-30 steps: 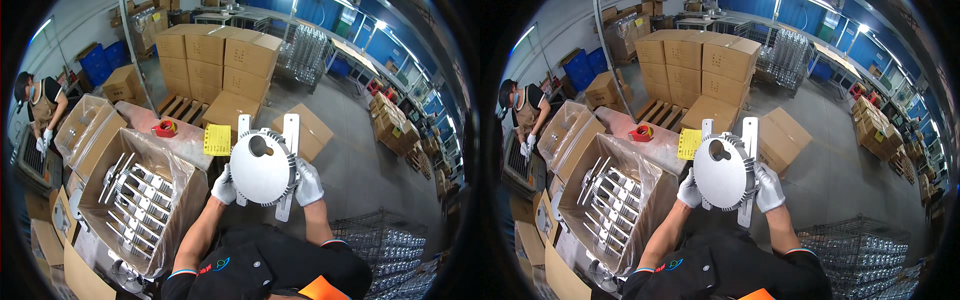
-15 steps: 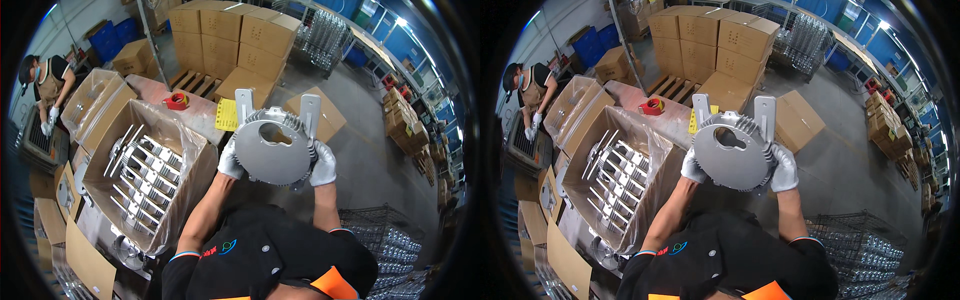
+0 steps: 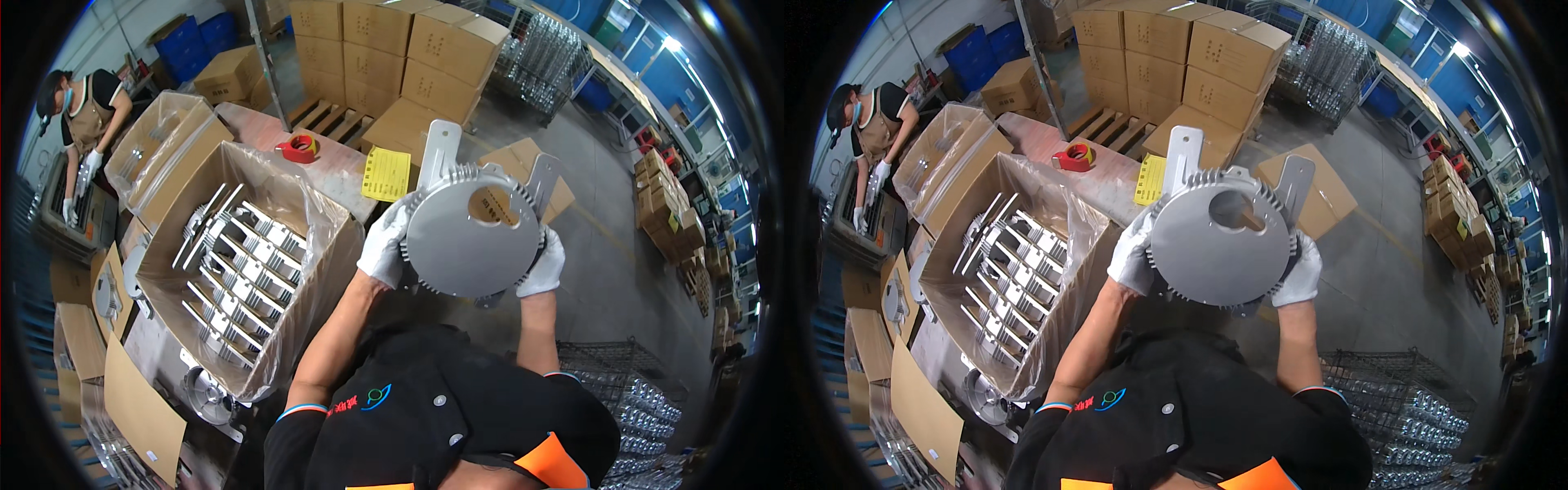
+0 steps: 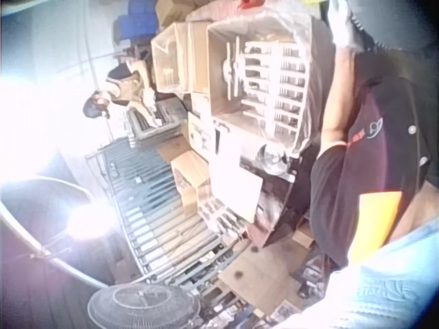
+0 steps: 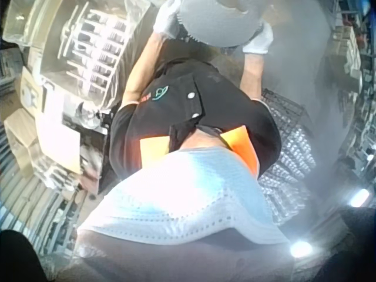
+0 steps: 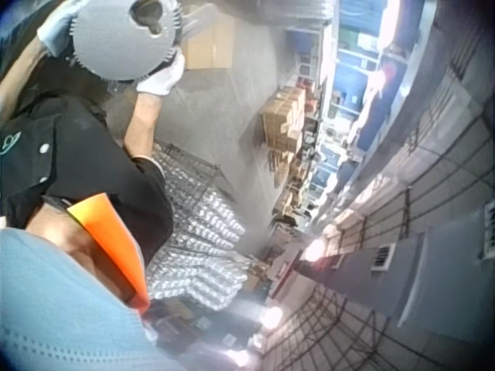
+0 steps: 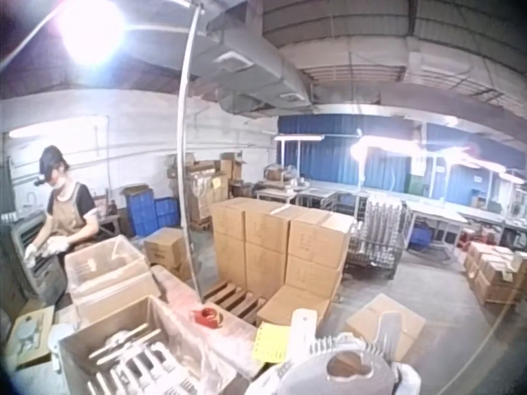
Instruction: The person takes metal housings from a cardboard box, turns each piece over by hand, and places them between cardboard dividers in the box.
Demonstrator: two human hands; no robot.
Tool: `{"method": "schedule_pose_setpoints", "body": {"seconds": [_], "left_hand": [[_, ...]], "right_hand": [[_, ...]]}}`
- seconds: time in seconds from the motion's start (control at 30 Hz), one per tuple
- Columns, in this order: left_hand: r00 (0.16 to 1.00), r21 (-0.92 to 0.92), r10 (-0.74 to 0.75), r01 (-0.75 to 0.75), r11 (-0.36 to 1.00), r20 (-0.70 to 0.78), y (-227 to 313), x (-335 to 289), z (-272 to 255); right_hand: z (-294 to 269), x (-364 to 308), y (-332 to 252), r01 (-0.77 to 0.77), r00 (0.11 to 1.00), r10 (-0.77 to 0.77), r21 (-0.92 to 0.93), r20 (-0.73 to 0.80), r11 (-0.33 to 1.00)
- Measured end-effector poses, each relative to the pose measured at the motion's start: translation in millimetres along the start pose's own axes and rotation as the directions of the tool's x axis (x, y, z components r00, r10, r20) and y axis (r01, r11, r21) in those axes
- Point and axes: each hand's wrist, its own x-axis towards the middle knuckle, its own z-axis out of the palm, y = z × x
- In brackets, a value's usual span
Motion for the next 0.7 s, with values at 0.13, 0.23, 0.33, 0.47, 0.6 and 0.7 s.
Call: {"method": "schedule_pose_setpoints", "body": {"seconds": [0.13,0.23,0.33,0.47,0.6,0.7], "left_hand": [[0.981,-0.165,-0.158,0.139,0.977,-0.109,3,-1,11],[0.968,-0.187,-0.207,0.180,0.966,-0.140,2,0,10],[0.967,-0.154,-0.210,0.187,0.970,-0.144,1,-1,8],[0.958,-0.161,-0.225,0.197,0.967,-0.176,-2,0,5],[0.963,-0.139,-0.189,0.164,0.977,-0.192,-2,-3,3],[0.990,-0.032,-0.053,0.049,0.998,-0.128,-12,-2,-4]], "right_hand": [[1,2,2,-0.040,0.933,-0.037,-0.205,-0.359,0.978],[15,0,3,-0.083,0.948,-0.003,-0.255,-0.318,0.964],[11,-2,2,-0.124,0.932,0.027,-0.246,-0.362,0.961],[31,-7,-1,-0.174,0.947,0.076,-0.302,-0.311,0.937],[27,-2,-7,-0.244,0.954,0.154,-0.367,-0.259,0.898],[19,16,-15,-0.278,0.931,0.186,-0.280,-0.314,0.919]]}}
